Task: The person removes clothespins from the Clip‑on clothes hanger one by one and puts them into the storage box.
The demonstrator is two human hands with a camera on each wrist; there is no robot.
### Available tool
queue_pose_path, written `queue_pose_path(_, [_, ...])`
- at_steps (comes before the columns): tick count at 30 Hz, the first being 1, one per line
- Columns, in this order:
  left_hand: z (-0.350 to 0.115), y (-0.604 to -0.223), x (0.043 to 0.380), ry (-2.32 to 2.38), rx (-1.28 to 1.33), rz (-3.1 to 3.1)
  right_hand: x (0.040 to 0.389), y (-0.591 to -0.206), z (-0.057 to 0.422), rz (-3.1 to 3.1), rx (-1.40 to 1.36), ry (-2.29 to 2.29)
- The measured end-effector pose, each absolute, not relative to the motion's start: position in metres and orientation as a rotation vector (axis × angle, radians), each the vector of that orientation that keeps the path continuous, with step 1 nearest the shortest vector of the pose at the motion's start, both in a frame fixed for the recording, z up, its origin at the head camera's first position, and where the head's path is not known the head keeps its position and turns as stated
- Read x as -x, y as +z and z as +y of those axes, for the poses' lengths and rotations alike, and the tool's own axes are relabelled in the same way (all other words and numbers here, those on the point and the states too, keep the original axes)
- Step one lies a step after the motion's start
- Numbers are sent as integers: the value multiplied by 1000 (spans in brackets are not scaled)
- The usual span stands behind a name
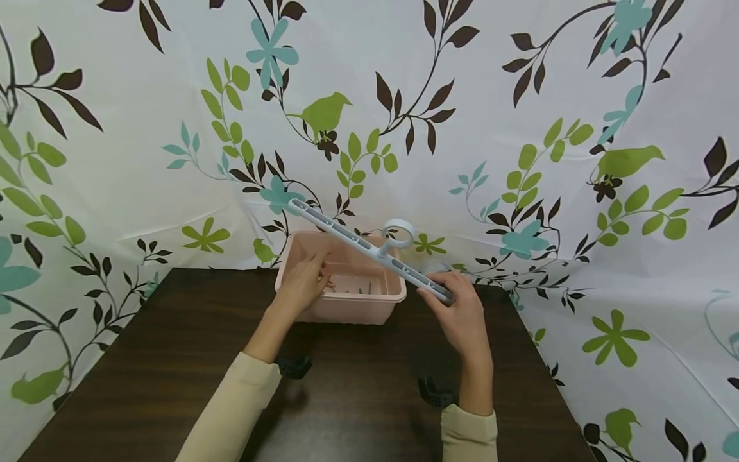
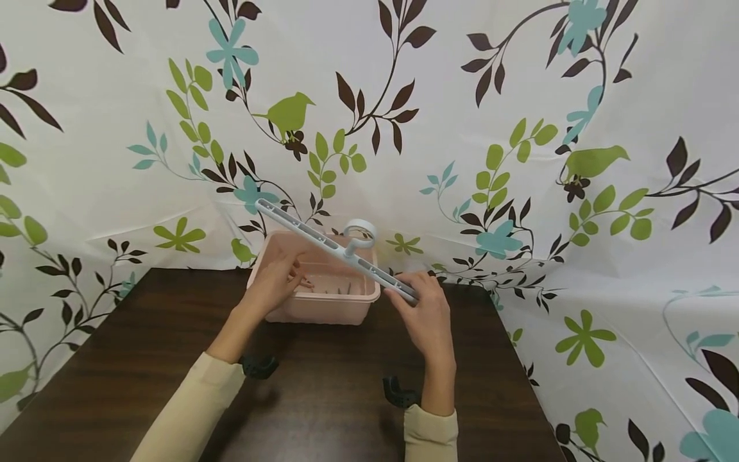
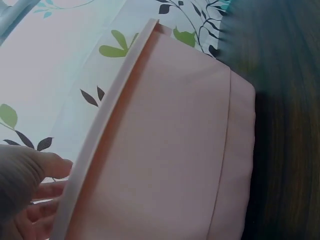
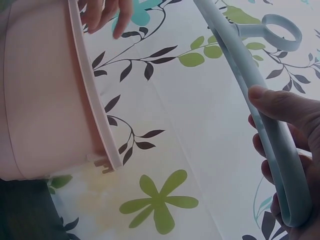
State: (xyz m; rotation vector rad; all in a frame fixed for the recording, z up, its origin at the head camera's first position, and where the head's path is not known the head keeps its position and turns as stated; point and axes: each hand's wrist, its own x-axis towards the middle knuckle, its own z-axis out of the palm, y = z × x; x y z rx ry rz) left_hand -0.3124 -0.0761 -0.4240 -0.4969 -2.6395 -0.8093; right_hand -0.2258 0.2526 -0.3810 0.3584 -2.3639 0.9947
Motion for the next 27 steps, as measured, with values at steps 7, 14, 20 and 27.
queue_pose_path(7, [-79, -413, 298, -882, 429, -2595, 224, -380, 253, -2373, -371, 1010])
queue_pose_path(14, [-82, -404, 280, -675, 475, -2386, 224, -383, 256, -2381, -370, 997])
queue_pose_path(20, [-87, -404, 279, -632, 490, -2042, 223, -384, 261, -2413, -358, 1012])
queue_pose_path(27, [-93, -399, 279, -482, 495, -1900, 223, -383, 262, -2508, -382, 1048])
